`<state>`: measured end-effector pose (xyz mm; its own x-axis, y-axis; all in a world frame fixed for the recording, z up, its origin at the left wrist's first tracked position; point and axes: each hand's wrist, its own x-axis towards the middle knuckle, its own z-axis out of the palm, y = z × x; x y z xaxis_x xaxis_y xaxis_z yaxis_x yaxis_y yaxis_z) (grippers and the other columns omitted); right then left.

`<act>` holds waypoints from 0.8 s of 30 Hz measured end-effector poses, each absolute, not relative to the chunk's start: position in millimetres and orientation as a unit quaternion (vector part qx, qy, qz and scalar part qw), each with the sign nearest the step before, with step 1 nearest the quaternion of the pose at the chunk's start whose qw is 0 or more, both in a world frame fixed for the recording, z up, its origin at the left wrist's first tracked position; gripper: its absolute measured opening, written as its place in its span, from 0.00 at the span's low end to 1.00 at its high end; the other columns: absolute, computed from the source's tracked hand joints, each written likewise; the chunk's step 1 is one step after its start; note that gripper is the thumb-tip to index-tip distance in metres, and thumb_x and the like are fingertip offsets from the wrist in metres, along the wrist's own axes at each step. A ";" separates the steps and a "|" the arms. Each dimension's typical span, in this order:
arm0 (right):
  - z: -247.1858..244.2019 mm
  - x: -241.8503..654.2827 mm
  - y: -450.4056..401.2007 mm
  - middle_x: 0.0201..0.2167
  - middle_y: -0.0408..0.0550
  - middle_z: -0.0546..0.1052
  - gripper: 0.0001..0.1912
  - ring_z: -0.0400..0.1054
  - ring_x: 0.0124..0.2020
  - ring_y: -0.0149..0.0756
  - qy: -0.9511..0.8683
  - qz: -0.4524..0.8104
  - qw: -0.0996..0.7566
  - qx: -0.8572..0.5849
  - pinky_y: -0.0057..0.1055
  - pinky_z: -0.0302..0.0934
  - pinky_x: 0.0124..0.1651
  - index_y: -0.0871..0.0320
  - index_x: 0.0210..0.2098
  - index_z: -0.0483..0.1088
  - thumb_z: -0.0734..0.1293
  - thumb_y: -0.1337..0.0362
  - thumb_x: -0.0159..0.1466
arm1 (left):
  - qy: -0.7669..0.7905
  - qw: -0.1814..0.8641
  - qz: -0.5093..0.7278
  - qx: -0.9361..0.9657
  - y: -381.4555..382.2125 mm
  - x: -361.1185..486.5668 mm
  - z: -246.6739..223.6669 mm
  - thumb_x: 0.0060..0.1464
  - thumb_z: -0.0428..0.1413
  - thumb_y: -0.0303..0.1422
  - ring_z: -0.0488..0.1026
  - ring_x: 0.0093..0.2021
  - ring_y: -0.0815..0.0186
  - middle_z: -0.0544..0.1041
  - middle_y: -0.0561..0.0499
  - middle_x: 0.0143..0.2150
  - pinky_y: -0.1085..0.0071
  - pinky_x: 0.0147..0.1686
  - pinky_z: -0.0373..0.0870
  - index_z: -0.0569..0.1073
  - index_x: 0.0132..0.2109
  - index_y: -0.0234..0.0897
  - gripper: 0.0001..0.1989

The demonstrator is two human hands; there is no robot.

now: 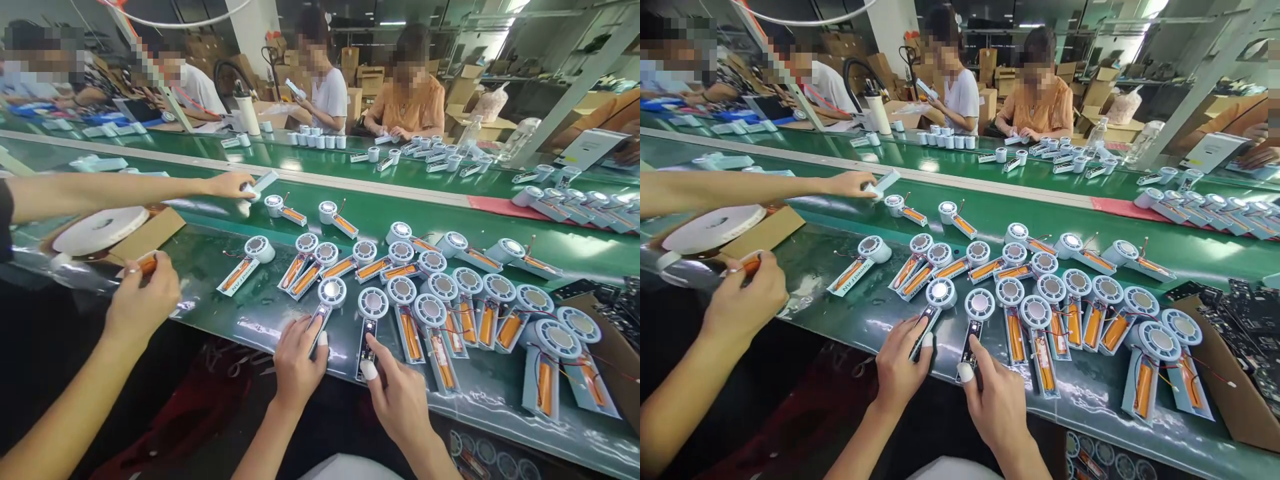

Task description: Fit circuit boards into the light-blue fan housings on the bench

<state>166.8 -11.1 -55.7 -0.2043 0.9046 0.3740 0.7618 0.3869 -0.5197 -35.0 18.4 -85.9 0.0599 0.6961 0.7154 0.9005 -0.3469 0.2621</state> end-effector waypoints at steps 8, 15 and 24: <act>-51.5 157.8 -14.5 0.19 0.38 0.71 0.24 0.66 0.17 0.30 -0.759 0.091 0.317 -0.561 0.26 0.57 0.23 0.63 0.58 0.70 0.54 0.53 0.75 | -0.541 0.085 -0.404 -0.733 14.8 -41.7 -84.9 0.62 0.53 0.23 0.79 0.52 0.53 0.81 0.39 0.51 0.54 0.58 0.67 0.71 0.58 0.33 0.18; -52.9 153.0 -12.5 0.20 0.40 0.72 0.26 0.67 0.17 0.31 -0.759 0.047 0.312 -0.570 0.26 0.58 0.22 0.62 0.57 0.71 0.54 0.50 0.74 | -0.532 0.081 -0.408 -0.737 16.9 -45.5 -86.6 0.65 0.51 0.25 0.79 0.53 0.54 0.81 0.39 0.53 0.53 0.57 0.67 0.70 0.59 0.34 0.17; -29.1 133.4 -13.3 0.46 0.57 0.77 0.25 0.78 0.38 0.47 -0.741 0.045 0.207 -0.637 0.36 0.69 0.33 0.58 0.63 0.65 0.58 0.53 0.71 | -0.564 -0.091 -0.400 -0.717 -2.0 -27.2 -69.7 0.68 0.42 0.33 0.72 0.62 0.52 0.76 0.39 0.61 0.41 0.61 0.64 0.71 0.61 0.38 0.21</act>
